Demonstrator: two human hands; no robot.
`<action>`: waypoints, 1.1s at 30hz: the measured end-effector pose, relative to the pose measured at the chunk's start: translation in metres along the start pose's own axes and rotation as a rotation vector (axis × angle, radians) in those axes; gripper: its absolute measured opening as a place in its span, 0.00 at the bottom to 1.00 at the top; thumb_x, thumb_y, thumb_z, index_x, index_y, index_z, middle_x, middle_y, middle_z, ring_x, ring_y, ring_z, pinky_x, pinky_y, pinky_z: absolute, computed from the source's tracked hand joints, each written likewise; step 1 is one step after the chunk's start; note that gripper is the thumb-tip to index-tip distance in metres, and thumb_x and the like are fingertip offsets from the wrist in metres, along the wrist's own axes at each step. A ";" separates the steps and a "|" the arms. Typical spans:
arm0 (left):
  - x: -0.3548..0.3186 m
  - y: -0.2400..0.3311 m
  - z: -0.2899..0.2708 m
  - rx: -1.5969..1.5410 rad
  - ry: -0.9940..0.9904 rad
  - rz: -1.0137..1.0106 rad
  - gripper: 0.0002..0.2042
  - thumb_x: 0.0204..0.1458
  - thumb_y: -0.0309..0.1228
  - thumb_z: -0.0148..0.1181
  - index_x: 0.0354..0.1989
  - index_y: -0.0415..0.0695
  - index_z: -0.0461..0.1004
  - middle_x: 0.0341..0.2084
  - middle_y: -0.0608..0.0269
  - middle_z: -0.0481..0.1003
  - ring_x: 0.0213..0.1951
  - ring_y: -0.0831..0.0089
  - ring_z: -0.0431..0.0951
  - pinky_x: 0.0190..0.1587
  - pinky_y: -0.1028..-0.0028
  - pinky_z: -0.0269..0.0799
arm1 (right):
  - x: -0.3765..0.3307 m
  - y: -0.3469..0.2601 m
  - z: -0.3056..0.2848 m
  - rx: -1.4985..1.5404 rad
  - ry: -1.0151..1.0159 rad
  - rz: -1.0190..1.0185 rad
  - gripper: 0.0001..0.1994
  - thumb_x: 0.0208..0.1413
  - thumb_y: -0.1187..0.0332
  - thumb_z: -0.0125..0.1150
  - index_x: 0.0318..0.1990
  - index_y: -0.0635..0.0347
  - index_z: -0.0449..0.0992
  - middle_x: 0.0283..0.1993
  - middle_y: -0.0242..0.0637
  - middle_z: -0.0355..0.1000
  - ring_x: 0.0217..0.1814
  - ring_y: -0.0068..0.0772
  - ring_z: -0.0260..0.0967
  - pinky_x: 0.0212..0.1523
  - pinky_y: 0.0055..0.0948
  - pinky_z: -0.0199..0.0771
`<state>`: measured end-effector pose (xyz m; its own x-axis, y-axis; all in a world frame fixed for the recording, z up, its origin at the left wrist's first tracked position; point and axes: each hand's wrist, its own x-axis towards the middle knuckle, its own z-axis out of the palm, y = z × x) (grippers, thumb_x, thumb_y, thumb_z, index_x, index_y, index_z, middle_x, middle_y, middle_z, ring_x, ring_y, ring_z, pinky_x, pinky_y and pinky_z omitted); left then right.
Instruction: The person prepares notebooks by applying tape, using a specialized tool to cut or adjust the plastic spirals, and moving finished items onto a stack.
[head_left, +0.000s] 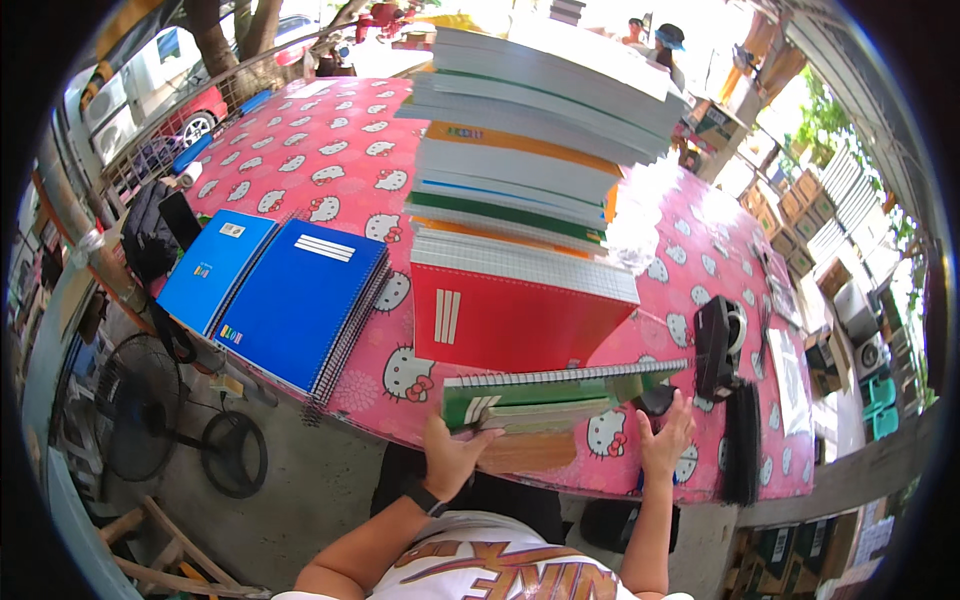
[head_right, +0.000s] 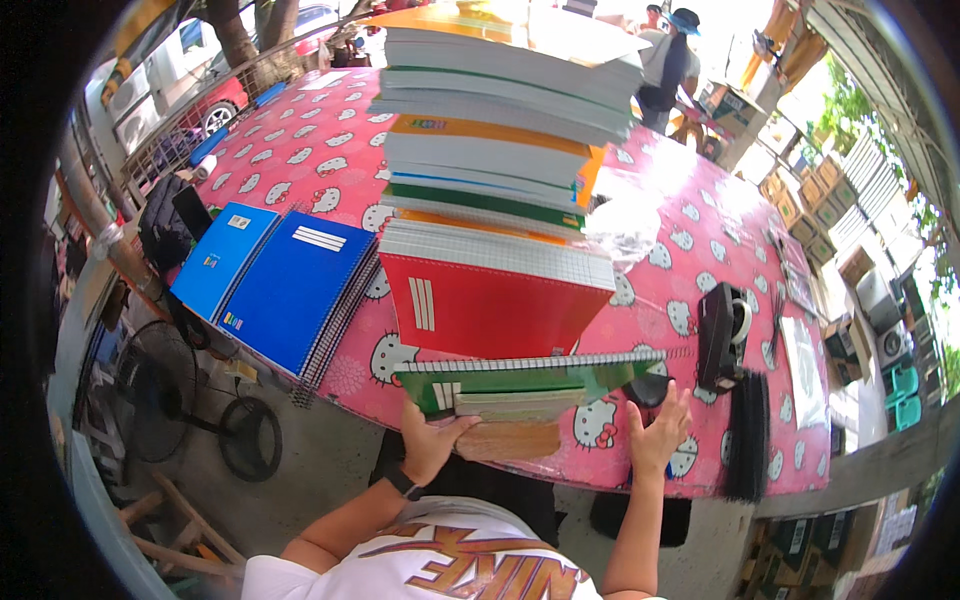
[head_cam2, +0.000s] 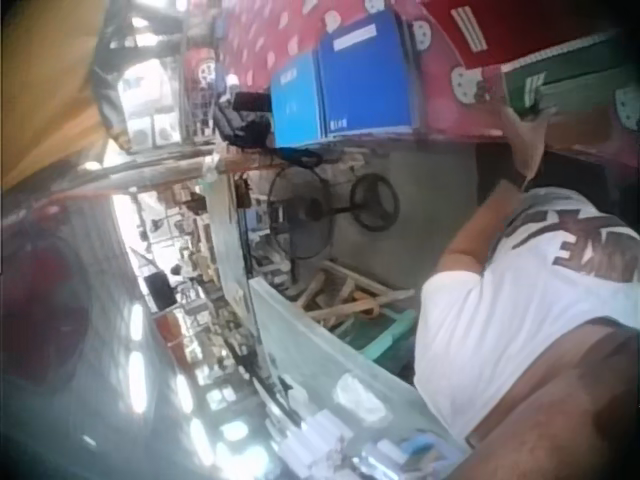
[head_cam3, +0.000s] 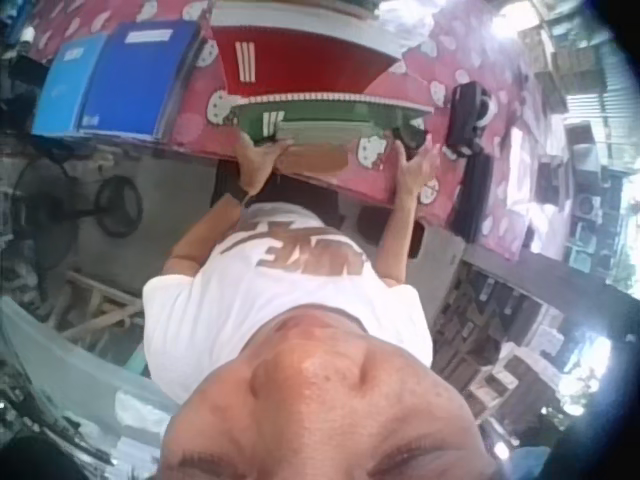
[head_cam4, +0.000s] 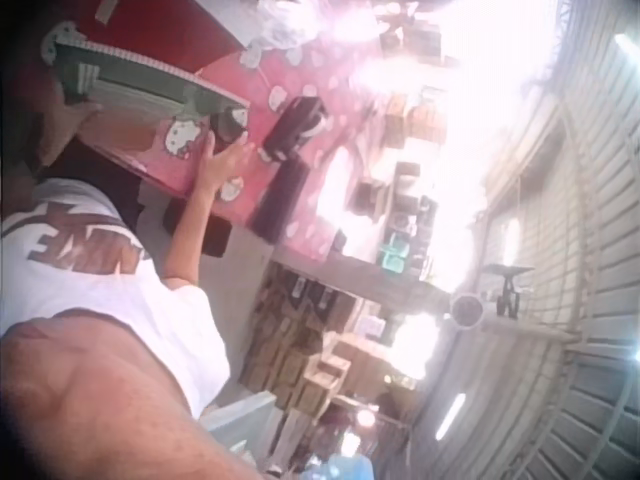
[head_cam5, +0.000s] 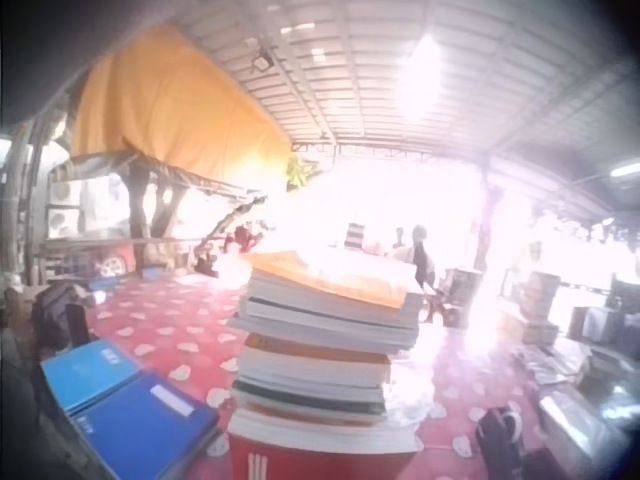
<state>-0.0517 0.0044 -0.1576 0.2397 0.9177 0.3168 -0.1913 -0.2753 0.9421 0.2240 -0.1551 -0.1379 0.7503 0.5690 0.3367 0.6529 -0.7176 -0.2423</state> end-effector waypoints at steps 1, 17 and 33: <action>-0.007 0.002 0.003 0.012 -0.017 -0.008 0.26 0.37 0.23 0.73 0.44 0.36 0.65 0.36 0.57 0.75 0.38 0.74 0.76 0.39 0.76 0.73 | -0.008 -0.005 -0.009 -0.014 0.022 0.084 0.44 0.43 0.41 0.63 0.63 0.56 0.56 0.66 0.52 0.52 0.64 0.55 0.51 0.62 0.53 0.50; 0.066 0.088 -0.019 -0.103 -0.280 0.182 0.07 0.52 0.24 0.60 0.37 0.36 0.72 0.33 0.64 0.71 0.36 0.78 0.69 0.42 0.79 0.64 | -0.036 0.017 -0.017 0.437 -0.003 0.108 0.23 0.44 0.68 0.61 0.51 0.66 0.70 0.47 0.49 0.68 0.53 0.48 0.62 0.55 0.40 0.62; 0.074 0.091 -0.021 0.006 -0.244 0.276 0.07 0.45 0.20 0.65 0.33 0.35 0.76 0.29 0.64 0.72 0.29 0.80 0.68 0.32 0.81 0.62 | -0.067 -0.081 -0.111 1.074 -0.493 0.114 0.22 0.47 0.71 0.57 0.53 0.66 0.71 0.39 0.45 0.66 0.40 0.36 0.69 0.44 0.29 0.69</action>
<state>-0.0719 0.0530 -0.0506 0.3997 0.7140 0.5749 -0.2745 -0.5051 0.8182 0.1098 -0.1797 -0.0396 0.6155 0.7853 -0.0664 0.1560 -0.2040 -0.9665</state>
